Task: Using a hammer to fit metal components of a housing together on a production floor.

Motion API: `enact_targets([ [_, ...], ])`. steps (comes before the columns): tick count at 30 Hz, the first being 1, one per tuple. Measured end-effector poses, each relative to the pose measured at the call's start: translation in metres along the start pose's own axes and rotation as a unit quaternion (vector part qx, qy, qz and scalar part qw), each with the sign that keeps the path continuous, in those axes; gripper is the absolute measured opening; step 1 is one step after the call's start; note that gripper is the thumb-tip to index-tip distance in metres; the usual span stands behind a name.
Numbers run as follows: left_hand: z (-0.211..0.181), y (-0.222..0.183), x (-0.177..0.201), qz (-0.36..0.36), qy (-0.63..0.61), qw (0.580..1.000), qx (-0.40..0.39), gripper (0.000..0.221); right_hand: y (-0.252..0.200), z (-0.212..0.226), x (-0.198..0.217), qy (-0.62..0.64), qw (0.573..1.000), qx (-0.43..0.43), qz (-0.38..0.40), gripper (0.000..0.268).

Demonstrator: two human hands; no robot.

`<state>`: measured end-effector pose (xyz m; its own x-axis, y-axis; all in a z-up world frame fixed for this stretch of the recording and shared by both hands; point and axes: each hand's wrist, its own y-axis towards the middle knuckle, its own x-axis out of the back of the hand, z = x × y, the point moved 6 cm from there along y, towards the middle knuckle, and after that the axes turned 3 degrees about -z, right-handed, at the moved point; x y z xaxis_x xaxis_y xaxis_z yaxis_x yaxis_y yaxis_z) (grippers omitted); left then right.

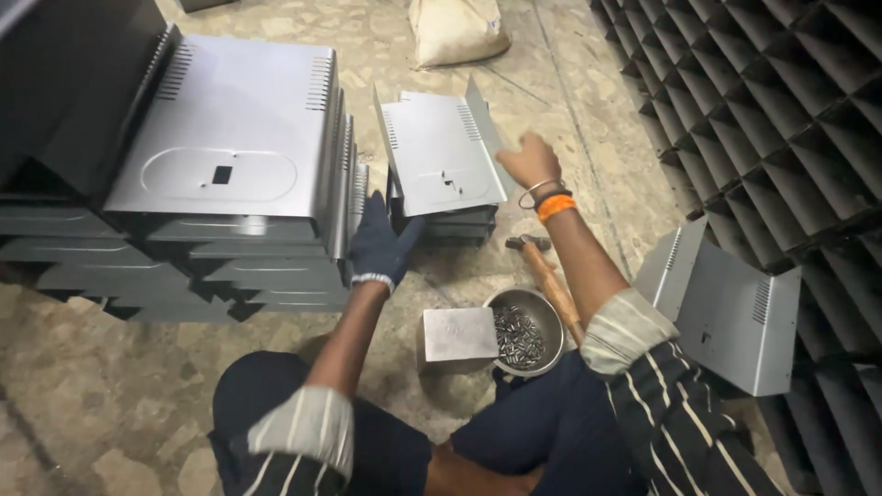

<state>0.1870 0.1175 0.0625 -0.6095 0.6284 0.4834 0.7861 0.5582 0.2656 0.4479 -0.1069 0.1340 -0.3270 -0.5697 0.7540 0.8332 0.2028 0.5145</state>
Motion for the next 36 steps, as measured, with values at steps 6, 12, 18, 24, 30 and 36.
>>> enact_targets([
  [6, 0.004, 0.055, -0.045, 0.005, 0.126, 0.992, -0.012, 0.073, -0.048, -0.035, -0.026, 0.011, 0.991, -0.040, 0.123, 0.033],
  [12, 0.015, 0.083, -0.039, 0.017, 0.105, 0.992, 0.068, 0.052, -0.086, 0.013, 0.013, 0.073, 0.994, -0.084, 0.008, 0.026],
  [18, -0.002, 0.040, -0.022, 0.022, 0.101, 0.991, 0.086, 0.063, -0.164, -0.039, -0.013, 0.210, 0.970, -0.112, -0.046, 0.027],
  [24, 0.059, -0.102, -0.056, 0.082, -0.046, 0.986, 0.137, 0.070, -0.334, -0.101, -0.020, 0.198, 0.953, -0.217, 0.076, 0.022],
  [30, 0.170, -0.189, -0.109, 0.083, -0.226, 0.952, 0.187, 0.054, -0.356, -0.066, 0.020, -0.017, 0.979, -0.137, 0.149, 0.076],
  [36, 0.099, -0.202, -0.071, 0.108, -0.025, 0.984, 0.142, 0.054, -0.350, -0.088, -0.003, -0.071, 0.981, -0.117, 0.135, 0.091],
])
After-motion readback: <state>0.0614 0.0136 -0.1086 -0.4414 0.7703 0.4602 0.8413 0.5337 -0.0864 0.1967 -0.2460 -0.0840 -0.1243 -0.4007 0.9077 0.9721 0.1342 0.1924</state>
